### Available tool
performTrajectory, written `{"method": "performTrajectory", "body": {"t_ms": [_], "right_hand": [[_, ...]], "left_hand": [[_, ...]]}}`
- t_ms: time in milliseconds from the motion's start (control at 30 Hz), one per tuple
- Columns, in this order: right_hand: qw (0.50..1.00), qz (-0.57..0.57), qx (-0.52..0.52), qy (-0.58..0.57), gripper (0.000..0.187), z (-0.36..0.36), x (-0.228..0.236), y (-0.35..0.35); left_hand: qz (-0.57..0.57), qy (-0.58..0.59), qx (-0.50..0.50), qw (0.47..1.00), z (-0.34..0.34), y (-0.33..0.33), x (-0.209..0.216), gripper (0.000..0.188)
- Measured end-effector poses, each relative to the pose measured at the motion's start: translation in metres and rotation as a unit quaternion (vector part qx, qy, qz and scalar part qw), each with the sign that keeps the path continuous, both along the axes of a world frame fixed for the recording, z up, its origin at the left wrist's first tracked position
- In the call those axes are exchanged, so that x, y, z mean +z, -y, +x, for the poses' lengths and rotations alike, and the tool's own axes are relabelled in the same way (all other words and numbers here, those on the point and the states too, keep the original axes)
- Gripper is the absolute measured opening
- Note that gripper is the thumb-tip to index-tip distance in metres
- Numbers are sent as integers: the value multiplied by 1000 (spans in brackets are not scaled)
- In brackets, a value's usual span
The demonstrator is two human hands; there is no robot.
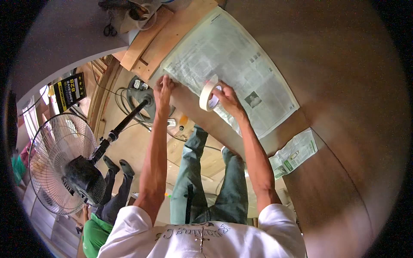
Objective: The person tapes several pieces of newspaper together on a wooden surface using masking tape, smoothing the tape by hand and aligning edges.
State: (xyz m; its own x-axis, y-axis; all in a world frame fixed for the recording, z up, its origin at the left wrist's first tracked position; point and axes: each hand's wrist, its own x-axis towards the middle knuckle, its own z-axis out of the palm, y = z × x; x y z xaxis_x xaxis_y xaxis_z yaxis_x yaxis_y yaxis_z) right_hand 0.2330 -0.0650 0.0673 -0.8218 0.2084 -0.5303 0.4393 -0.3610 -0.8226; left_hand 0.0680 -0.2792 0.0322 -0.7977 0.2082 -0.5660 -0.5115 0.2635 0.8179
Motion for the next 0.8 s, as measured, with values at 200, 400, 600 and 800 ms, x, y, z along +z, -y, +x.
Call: {"method": "performTrajectory", "body": {"t_ms": [200,400,600,800], "right_hand": [[997,-59,4,53,33,17,-1,-26],[997,9,74,-18,40,-17,-6,-12],[969,110,172,-139,37,-88,-15,-14],[904,318,260,-115,24,-120,-16,-29]], "left_hand": [[-24,79,232,969,-11,-57,-26,31],[51,-77,203,975,-13,-37,-52,24],[-93,-140,153,974,-25,-26,-51,27],[-100,-106,172,974,-14,-38,-34,24]]}}
